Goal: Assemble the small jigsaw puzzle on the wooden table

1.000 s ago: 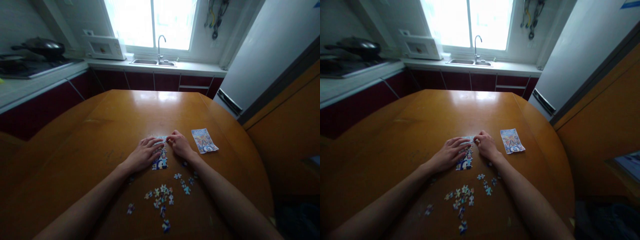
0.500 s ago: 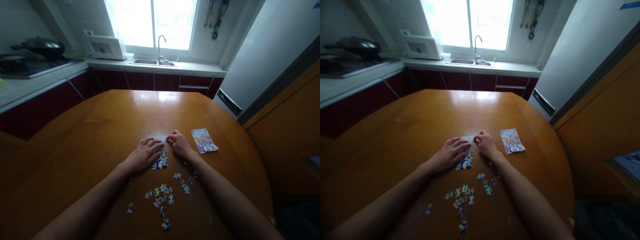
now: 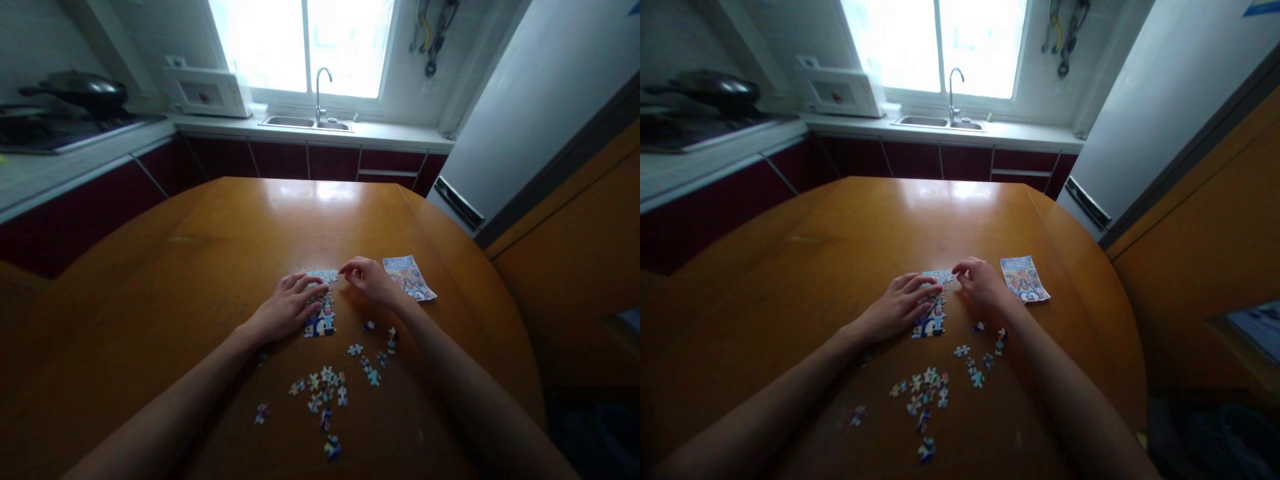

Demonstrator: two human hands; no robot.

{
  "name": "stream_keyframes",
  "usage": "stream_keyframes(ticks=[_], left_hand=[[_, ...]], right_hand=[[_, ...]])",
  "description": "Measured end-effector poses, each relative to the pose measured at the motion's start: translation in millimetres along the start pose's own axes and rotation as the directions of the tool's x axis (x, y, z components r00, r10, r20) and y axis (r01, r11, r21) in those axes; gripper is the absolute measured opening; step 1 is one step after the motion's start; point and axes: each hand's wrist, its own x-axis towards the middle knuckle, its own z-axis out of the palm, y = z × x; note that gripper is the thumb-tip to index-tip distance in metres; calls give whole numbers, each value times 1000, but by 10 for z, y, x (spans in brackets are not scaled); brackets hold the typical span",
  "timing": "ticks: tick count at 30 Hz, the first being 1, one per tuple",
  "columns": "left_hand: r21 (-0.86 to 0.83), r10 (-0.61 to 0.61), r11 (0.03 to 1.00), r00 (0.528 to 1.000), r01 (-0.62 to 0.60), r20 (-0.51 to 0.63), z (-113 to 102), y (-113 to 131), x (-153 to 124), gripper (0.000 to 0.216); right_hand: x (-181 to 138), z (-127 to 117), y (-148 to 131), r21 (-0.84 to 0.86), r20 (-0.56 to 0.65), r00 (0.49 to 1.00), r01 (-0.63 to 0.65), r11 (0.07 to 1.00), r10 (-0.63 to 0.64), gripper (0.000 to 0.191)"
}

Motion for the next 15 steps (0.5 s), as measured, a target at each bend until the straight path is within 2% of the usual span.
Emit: stream_keyframes(ticks=[3,5,8,11,15], left_hand=[[-22,-10,1000,999,10,-32,-9,14,0,39],[-35,-11,999,999,9,-50,-9,15,0,39],[-41,-4,999,998,1,-62,3,3,-1,39],[-35,-5,999,998,3,-60,16,-10,-4,39],[-31,-7,1000,998,5,-55,12,-5,-6,39]], right_hand=[[-210,-161,-260,-191,252,967,12,982,37,16],[-371,-208,-460,-324,349,932,18,946,101,13],[-553,-192,-745,-461,496,852,98,882,165,10],[-623,-120,-960,-547,533,818,141,825,215,19],[-631,-21,-1087,-586,550,785,119,802,285,22]])
